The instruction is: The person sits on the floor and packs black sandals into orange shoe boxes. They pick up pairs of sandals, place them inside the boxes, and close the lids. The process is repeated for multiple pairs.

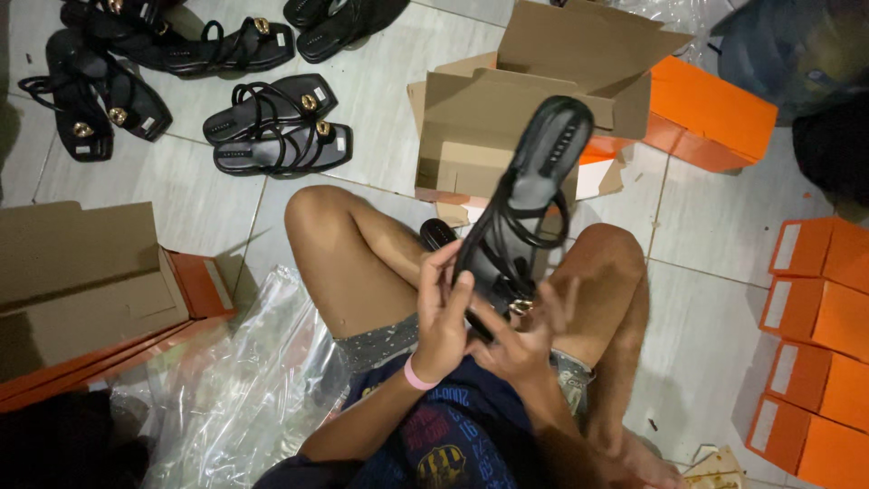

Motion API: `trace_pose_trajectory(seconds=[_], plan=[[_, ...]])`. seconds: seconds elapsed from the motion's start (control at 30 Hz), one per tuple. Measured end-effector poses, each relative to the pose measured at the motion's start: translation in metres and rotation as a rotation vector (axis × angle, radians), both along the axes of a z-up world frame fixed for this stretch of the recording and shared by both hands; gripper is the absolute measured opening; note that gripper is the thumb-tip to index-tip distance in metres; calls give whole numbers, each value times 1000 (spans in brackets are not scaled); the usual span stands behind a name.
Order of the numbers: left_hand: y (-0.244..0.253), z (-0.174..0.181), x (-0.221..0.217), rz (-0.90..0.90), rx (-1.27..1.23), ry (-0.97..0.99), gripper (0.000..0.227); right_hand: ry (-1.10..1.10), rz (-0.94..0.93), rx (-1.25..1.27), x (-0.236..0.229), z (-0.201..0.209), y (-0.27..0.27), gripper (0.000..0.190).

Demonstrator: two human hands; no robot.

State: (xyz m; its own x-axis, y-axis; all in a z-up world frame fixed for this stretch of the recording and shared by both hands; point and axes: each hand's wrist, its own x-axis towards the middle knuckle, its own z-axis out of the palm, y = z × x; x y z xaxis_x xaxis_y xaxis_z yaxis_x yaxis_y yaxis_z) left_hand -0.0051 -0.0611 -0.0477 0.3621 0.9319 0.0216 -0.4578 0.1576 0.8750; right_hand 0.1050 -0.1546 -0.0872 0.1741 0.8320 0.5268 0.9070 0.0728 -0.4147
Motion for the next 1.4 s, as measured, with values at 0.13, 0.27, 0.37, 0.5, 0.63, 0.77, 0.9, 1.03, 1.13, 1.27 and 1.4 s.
trace_pose_trajectory(seconds=[0.13,0.27,0.37,0.5,0.63,0.77,0.9,1.03,1.13,1.27,1.4], plan=[[-3,-6,1,-16,-85,20,41,-33,-79,-242,-7,15,6,72],[5,-14,-6,26,99,238,33,-293,-85,-196,-13,19,-1,61],[25,-19,-13,121,61,249,34,-230,194,-103,6,6,-13,61],[34,-22,-16,223,107,291,34,204,112,-38,47,-16,-23,46],[32,-19,-12,209,186,423,29,-17,242,-53,70,-7,10,43],[26,-18,-18,141,173,518,28,-156,-25,-291,71,20,38,45],[24,-18,-21,174,174,551,24,-122,260,-222,62,36,45,47],[34,-23,-20,95,231,608,22,-258,-38,-411,64,45,46,50],[28,-30,-22,80,222,599,24,-174,201,-414,62,42,30,51],[41,-43,-29,-64,252,620,24,-284,223,-587,66,11,28,54],[42,-63,-35,-1,237,623,22,-146,331,-582,97,-19,4,55]])
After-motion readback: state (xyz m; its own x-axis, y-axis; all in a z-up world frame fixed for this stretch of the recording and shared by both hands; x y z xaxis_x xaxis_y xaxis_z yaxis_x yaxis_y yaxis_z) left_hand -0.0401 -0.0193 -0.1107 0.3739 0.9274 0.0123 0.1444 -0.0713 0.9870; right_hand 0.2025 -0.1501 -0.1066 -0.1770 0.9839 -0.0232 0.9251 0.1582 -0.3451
